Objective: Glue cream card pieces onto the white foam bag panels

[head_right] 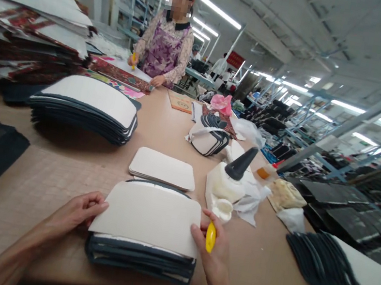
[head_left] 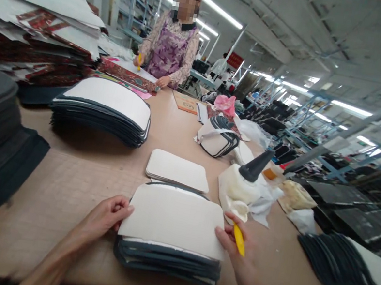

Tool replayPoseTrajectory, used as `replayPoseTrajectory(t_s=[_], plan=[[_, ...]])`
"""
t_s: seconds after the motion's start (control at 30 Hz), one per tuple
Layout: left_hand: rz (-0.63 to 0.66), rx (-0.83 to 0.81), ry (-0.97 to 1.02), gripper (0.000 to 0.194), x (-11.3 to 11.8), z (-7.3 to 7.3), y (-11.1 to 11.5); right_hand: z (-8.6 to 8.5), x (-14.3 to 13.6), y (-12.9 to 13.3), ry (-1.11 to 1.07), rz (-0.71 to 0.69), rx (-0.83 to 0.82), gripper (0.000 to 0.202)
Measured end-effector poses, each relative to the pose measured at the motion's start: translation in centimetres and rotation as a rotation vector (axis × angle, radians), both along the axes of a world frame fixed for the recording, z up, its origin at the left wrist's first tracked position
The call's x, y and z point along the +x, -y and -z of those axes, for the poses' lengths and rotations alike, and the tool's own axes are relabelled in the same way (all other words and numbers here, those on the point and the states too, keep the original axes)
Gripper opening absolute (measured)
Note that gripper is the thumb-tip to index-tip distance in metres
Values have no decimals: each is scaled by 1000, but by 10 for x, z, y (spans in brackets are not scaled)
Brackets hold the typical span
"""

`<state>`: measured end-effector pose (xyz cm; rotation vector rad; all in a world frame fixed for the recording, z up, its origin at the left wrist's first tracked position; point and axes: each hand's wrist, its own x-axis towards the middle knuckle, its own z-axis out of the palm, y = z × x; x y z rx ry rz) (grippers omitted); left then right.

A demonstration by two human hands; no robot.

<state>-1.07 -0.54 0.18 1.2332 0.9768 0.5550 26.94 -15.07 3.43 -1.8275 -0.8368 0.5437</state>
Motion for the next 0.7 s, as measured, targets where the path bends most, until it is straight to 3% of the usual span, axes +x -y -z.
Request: replayPoseTrajectory(t_s=[0.2,0.37,0.7], plan=[[20,8,-51,40,1,-2,-3,3,-1,-3,141,6,7,47],[-7,25,-59,40,0,-1,-1,6,-1,-5,87,9,25,48],[82,1,-67,45,-5,12,-9,8,-3,-10,58,38,9,48]])
